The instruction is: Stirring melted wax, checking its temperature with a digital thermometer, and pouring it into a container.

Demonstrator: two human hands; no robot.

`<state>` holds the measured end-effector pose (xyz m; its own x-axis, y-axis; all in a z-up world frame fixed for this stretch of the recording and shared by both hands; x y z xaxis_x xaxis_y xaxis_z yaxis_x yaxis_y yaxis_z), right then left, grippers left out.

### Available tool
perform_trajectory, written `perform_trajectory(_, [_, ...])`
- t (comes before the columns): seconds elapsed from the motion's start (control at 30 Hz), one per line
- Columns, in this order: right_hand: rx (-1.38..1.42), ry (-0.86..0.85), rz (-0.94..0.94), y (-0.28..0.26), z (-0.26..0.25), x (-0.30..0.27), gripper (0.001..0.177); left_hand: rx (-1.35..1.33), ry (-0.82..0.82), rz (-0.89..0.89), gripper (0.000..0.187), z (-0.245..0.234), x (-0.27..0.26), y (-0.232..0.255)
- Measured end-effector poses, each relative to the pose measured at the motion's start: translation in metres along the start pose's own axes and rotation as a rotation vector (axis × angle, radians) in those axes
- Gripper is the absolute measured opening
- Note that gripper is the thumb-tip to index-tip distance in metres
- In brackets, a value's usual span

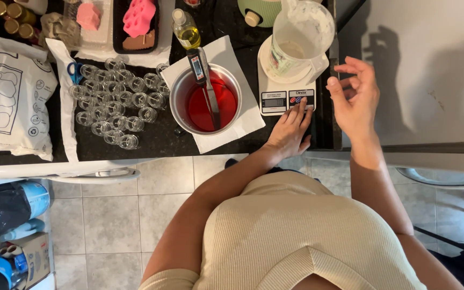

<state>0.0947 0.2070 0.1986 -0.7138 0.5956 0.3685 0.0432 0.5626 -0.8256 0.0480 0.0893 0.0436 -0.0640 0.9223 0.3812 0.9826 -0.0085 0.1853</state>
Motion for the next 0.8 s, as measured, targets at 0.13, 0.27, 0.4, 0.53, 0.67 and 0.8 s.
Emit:
perform_trajectory(0.13, [-0.003, -0.002, 0.0, -0.003, -0.002, 0.001, 0.04, 0.006, -0.008, 0.0, 0.091, -0.006, 0.001, 0.0])
perform_trajectory(0.27, [-0.011, -0.008, -0.012, -0.009, -0.003, 0.001, 0.04, 0.007, -0.006, -0.003, 0.089, -0.01, 0.0, 0.0])
perform_trajectory(0.4, [-0.052, 0.027, -0.043, -0.019, -0.005, 0.002, 0.039, -0.019, 0.05, 0.02, 0.084, -0.015, 0.0, -0.001])
perform_trajectory(0.53, [-0.086, 0.118, -0.111, -0.034, -0.011, 0.001, 0.033, -0.052, 0.119, 0.065, 0.077, -0.004, -0.005, 0.001])
perform_trajectory(0.67, [0.021, 0.082, -0.13, -0.047, 0.006, 0.005, 0.018, -0.363, 0.204, 0.225, 0.039, -0.028, -0.028, -0.004])
perform_trajectory(0.8, [0.1, -0.231, -0.072, -0.052, 0.069, 0.026, 0.019, -0.637, 0.048, -0.061, 0.012, -0.096, -0.061, -0.042])
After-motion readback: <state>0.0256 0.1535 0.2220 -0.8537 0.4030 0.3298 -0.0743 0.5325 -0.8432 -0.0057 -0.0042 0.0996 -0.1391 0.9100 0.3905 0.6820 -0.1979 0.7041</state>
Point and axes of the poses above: each hand's wrist, its own x-axis towards the middle knuckle, its own z-axis out of the palm, y = z × x, the point moved 7 cm from there along x, towards the middle knuckle, and after that the axes turned 8 degrees about -y, right-handed, at the moved point
